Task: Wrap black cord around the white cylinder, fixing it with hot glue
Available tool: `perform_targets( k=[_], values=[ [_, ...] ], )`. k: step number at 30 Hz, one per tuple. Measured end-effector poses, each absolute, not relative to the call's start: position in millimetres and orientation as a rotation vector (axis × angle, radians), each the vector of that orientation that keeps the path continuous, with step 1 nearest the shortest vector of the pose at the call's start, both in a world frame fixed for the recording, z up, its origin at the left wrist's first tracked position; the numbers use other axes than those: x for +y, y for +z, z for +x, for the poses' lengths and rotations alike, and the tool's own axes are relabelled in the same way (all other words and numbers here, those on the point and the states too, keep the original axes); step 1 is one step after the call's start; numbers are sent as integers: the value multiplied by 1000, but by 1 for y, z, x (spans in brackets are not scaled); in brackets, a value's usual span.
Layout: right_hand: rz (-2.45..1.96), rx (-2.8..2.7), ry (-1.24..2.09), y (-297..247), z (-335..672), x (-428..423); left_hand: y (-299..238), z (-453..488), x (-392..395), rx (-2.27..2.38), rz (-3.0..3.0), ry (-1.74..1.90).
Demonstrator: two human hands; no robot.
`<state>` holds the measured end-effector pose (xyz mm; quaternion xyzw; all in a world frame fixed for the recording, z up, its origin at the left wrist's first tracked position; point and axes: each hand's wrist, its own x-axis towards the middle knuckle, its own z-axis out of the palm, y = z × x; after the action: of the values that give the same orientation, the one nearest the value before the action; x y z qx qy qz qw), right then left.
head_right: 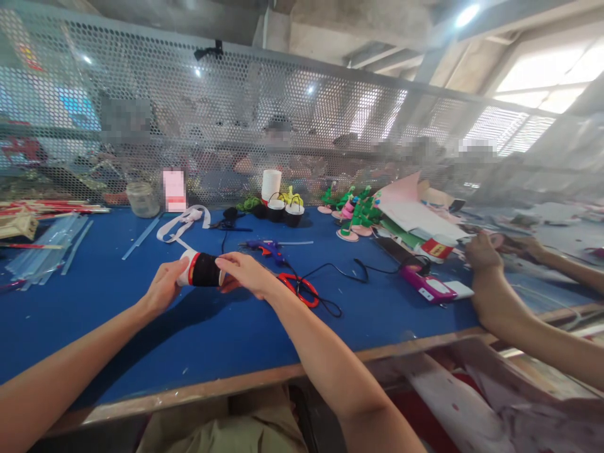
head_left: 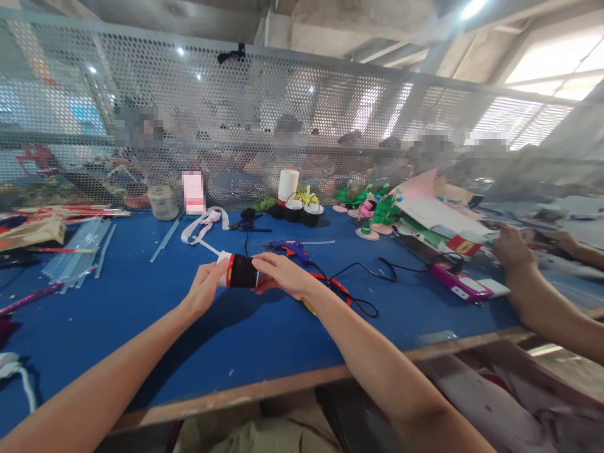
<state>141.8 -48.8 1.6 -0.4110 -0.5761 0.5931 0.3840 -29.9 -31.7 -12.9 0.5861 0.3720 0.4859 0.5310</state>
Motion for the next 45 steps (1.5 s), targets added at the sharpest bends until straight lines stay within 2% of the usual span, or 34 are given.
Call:
perform_targets(
  k=[9, 13, 18, 24, 27, 33, 35, 41, 45],
  values=[
    [-1100, -2015, 763, -7, 140, -52, 1, -27, -30, 978, 1028, 851],
    [-1054, -2163, 507, -4, 135, -58, 1, -26, -33, 1019, 1019, 822],
    [-1061, -2197, 485, -1, 134, -61, -3, -25, -34, 1149, 1109, 860],
    [-1358, -1789, 336, -1, 140, -52, -5, -26, -36, 1151, 1414, 910],
    [-1380, -1757, 266, -1, 142, -49, -4, -25, -41, 1125, 1578, 895],
    [-1246, -2071, 611, 0, 134, -56, -7, -25, -44, 1099, 1649, 814],
    [-1227, -2119, 624, 0, 130, -59, -7, -25, -43, 1120, 1665, 804],
    [-1251, -2111, 544, -2, 134, -54, 0, -21, -44, 1169, 1678, 797],
    [-1604, -1932, 317, 10, 161, -34, 2, -22, -44, 1179, 1625, 768]
  ],
)
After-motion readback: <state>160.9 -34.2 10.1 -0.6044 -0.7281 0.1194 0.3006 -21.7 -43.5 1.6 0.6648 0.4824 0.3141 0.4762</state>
